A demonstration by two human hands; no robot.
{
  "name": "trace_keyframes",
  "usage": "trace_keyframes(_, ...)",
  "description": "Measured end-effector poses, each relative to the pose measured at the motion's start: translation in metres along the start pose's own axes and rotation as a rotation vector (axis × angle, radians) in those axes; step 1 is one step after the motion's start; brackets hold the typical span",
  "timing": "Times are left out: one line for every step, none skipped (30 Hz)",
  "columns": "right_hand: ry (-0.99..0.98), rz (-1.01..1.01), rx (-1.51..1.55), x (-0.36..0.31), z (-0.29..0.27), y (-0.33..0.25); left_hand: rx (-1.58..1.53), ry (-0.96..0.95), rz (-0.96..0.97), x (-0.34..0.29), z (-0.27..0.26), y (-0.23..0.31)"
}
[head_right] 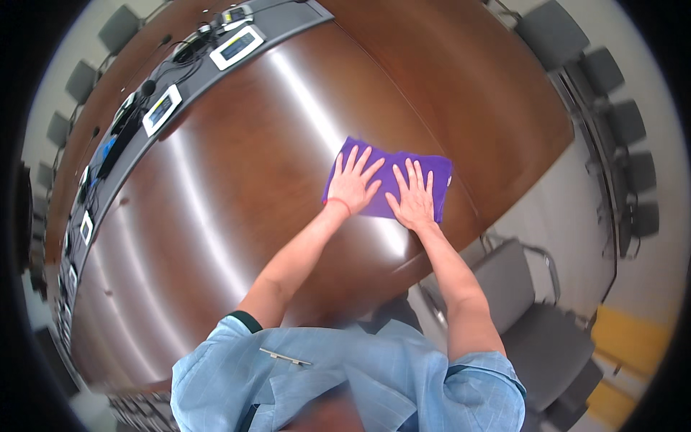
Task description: Wiping down a large conference table with a purple microfiber cloth.
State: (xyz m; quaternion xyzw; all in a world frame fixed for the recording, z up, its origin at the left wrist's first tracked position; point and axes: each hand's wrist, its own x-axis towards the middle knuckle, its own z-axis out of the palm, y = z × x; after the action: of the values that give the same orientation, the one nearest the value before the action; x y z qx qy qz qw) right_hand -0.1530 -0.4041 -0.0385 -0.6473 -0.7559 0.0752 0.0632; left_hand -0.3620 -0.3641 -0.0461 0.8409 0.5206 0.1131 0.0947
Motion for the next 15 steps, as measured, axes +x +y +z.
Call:
trace_keyframes(-0.029, -0.161, 0.007, 0.020, -0.005, 0.017, 0.015, 0.012, -0.116, 0.001, 0.003, 0.010)
trace_keyframes(-0.065, -0.315, 0.016, 0.037, -0.008, 0.032, 0.013, 0.031, -0.218, 0.001, 0.008, 0.020)
trace_keyframes(-0.078, -0.356, 0.028, 0.053, -0.013, 0.042, 0.023, 0.031, -0.261, -0.001, 0.009, 0.032)
trace_keyframes(-0.127, -0.527, 0.013, 0.076, -0.020, 0.054, 0.026, 0.051, -0.405, 0.001, 0.011, 0.047)
trace_keyframes(-0.167, -0.697, -0.004, 0.102, -0.028, 0.062, 0.030, 0.078, -0.544, 0.006, 0.013, 0.061)
trace_keyframes(-0.169, -0.818, -0.020, 0.126, -0.031, 0.069, 0.004, 0.122, -0.628, 0.011, 0.017, 0.074)
trace_keyframes(-0.174, -0.853, -0.012, 0.150, -0.033, 0.073, -0.001, 0.117, -0.710, 0.015, 0.021, 0.087)
trace_keyframes(-0.235, -1.008, -0.021, 0.172, -0.035, 0.076, 0.000, 0.143, -0.773, 0.019, 0.027, 0.101)
trace_keyframes(-0.292, -1.162, -0.034, 0.196, -0.039, 0.072, 0.003, 0.173, -0.833, 0.025, 0.031, 0.110)
trace_keyframes(-0.314, -1.255, -0.021, 0.218, -0.042, 0.066, 0.007, 0.180, -0.865, 0.034, 0.035, 0.118)
trace_keyframes(-0.343, -1.338, -0.021, 0.239, -0.040, 0.060, -0.020, 0.184, -0.922, 0.042, 0.037, 0.127)
trace_keyframes(-0.354, -1.385, -0.069, 0.255, -0.042, 0.051, -0.049, 0.186, -0.972, 0.051, 0.034, 0.132)
trace_keyframes(-0.364, -1.428, -0.117, 0.269, -0.043, 0.042, -0.050, 0.191, -0.993, 0.057, 0.032, 0.135)
trace_keyframes(-0.340, -1.465, -0.138, 0.281, -0.043, 0.034, -0.108, 0.108, -0.999, 0.063, 0.023, 0.139)
trace_keyframes(-0.346, -1.512, -0.146, 0.289, -0.047, 0.026, -0.171, 0.024, -1.016, 0.066, 0.020, 0.145)
